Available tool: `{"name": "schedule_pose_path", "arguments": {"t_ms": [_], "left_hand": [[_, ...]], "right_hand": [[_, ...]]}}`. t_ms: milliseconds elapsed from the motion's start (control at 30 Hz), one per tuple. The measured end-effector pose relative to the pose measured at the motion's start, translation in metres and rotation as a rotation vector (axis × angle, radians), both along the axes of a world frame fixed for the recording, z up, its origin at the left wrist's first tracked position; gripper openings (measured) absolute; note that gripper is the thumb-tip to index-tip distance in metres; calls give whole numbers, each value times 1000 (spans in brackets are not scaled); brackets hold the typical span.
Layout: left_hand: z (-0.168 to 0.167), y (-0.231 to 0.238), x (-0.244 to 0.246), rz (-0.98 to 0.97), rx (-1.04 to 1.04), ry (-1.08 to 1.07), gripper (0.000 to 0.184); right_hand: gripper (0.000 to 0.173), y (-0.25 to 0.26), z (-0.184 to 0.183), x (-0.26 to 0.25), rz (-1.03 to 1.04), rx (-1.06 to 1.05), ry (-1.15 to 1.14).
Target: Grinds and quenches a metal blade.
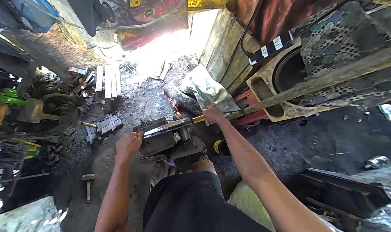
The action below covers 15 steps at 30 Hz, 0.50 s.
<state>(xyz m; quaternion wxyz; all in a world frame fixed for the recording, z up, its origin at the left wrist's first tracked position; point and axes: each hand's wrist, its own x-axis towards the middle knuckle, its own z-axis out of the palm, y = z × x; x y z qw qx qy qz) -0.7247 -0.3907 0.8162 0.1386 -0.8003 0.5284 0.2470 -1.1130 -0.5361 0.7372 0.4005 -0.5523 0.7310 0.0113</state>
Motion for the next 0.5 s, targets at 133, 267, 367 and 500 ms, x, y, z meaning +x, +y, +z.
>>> {"name": "schedule_pose_path", "arguments": {"t_ms": [133,267,367,500], "left_hand": [[16,6,14,33,-1,-32,70],[10,1,-5,7,-2,-20,69],[1,0,-11,-12,0,1,71],[17,11,10,19,9,-28,71]], "right_hand": [[41,5,-2,23,9,16,-44],[42,2,-9,2,0,2,-25],[43,-1,-5,-10,-10,20,20],[42,11,-9,13,-5,-20,-41]]}}
